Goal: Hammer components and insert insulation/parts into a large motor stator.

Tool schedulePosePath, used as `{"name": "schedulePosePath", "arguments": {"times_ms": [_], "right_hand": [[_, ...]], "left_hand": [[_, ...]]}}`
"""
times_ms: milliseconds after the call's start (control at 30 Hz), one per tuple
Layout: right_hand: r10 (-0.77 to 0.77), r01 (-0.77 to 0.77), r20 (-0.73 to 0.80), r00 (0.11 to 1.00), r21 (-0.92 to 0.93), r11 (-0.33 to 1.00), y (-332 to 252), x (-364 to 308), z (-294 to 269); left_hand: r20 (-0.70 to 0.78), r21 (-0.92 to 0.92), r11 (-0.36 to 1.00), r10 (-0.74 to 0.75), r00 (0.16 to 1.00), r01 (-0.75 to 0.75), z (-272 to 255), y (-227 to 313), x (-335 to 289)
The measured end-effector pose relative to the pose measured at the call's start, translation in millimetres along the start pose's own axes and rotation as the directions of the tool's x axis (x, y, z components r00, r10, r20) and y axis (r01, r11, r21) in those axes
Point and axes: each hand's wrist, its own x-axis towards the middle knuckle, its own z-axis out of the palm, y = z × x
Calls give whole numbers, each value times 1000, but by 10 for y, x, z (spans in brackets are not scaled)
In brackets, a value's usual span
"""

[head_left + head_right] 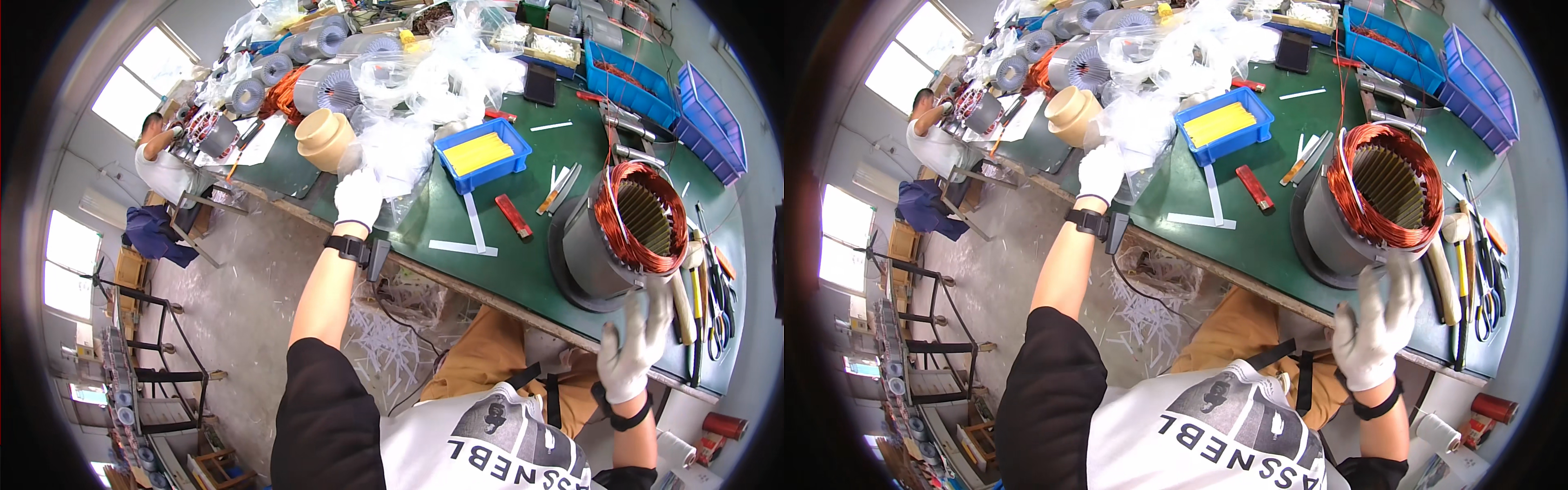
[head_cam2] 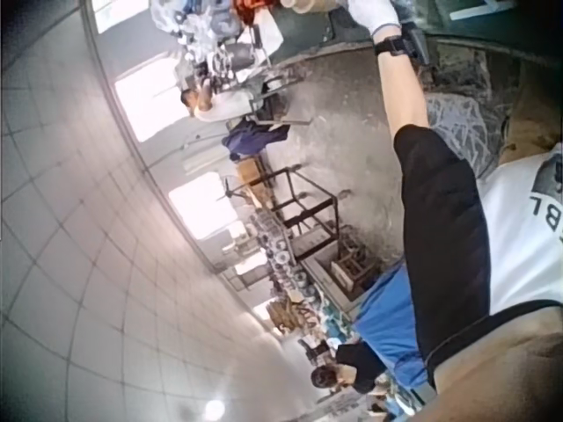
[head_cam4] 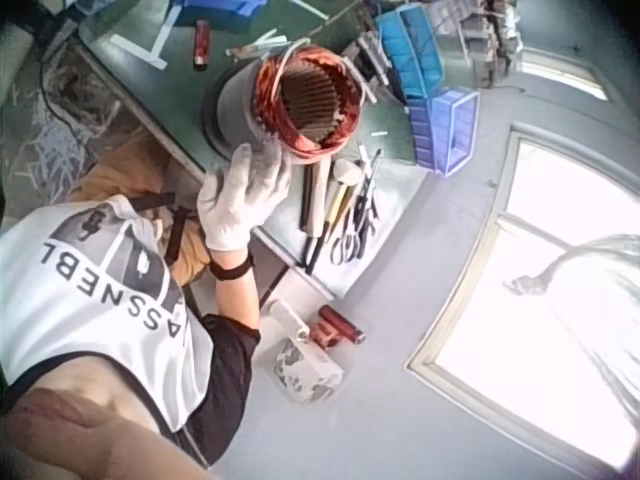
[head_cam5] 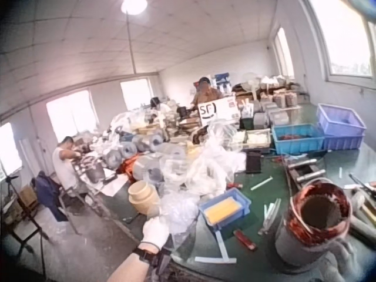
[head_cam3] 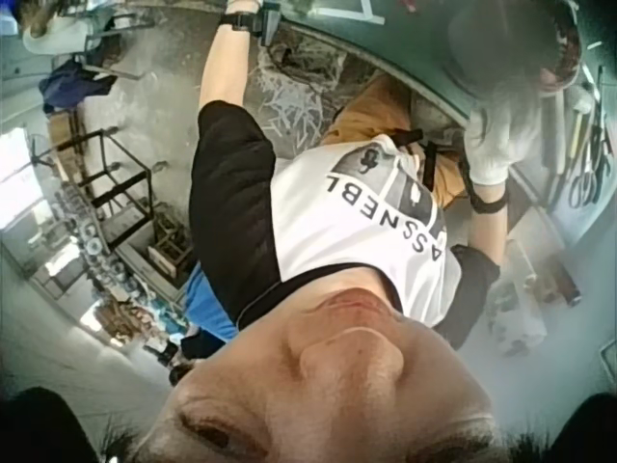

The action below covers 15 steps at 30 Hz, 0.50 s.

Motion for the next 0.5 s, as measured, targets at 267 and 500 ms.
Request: {"name": "schedulePosePath", "arguments": {"times_ms": [267, 500], "right_hand": [[217, -242, 144, 965, 180, 954, -50, -700, 250], [280, -323, 210, 937, 210, 923, -104, -745, 259]], "left_hand": [[-25, -124, 982, 139, 990, -141, -128, -56, 61], [91, -250, 895, 401, 912, -369, -270, -6, 279]]}}
